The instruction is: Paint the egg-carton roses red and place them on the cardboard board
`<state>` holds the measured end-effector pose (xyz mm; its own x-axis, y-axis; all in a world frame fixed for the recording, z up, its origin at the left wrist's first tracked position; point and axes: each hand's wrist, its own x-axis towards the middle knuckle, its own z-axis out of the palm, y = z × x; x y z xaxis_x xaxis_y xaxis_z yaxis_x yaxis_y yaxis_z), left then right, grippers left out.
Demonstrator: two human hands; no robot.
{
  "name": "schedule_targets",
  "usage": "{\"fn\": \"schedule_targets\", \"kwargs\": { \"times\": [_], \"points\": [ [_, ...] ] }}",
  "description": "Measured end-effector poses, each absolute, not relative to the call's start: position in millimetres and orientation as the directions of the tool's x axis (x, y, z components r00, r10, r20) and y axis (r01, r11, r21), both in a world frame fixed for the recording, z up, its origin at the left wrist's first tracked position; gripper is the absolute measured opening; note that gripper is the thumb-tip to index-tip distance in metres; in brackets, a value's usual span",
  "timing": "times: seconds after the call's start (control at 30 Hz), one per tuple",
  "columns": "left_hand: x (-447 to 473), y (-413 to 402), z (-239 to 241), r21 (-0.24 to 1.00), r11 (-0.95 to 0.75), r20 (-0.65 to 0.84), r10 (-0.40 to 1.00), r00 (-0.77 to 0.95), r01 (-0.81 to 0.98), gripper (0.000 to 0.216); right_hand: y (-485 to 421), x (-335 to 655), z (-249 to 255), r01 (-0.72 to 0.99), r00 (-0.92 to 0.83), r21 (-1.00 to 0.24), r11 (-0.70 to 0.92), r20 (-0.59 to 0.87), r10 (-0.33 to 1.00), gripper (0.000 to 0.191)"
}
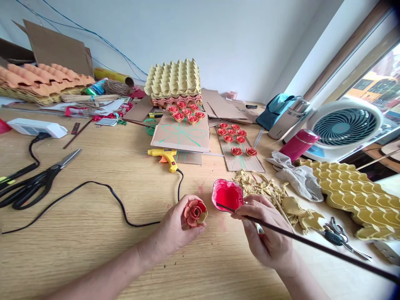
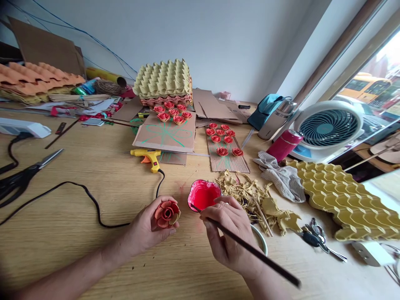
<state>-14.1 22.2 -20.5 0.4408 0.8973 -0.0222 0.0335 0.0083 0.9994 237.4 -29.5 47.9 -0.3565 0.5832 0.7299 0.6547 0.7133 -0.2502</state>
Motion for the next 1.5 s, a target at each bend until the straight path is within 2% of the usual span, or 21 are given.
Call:
{"fn": "schedule_targets", "kwargs": {
  "times": [0.3,0.6,0.7,0.87,1.07,1.27,1.5],
  "points": [
    [-14.7,24.3,-23.7,0.992,-0.064,0.021,0.932,0.361,0.107,0.055,-21.2,242.9,40.6,0.786,-0.304,-0.191,0.588,0.709,0.636,0.018],
    [-12.6,21.9,-21.1,1.0,0.016,-0.014,0.902,0.431,-0.001,0.048,-19.4,243.8,40.4,0.807,-0.249,-0.198,0.557,0.741,0.624,0.014],
    [-15.0,22.1,-21.9,1.0,0.017,-0.01,0.894,0.448,-0.011,0.051,-22.0,241.7,45.5,0.787,-0.216,-0.241,0.568,0.754,0.62,0.016],
    [-16.4,20.2,-23.4,0.998,-0.054,0.03,0.894,0.447,0.04,0.045,-31.4,236.8,38.2,0.66,-0.092,-0.412,0.628,0.785,0.612,0.015],
    [-14.9,16.4,-23.7,0.995,-0.047,0.002,0.884,0.468,0.085,0.044,-35.7,226.8,31.5,0.541,-0.186,-0.449,0.711,0.76,0.622,0.018],
    [-16.7,14.1,-23.6,0.969,-0.12,0.001,0.874,0.486,0.214,0.046,-34.5,220.0,37.9,0.577,-0.245,-0.388,0.718,0.757,0.606,0.016],
    [-14.0,16.4,-21.2,0.99,-0.075,0.015,0.894,0.448,0.118,0.041,-33.5,223.6,39.6,0.571,-0.255,-0.398,0.718,0.746,0.616,0.02]
  ]
}}
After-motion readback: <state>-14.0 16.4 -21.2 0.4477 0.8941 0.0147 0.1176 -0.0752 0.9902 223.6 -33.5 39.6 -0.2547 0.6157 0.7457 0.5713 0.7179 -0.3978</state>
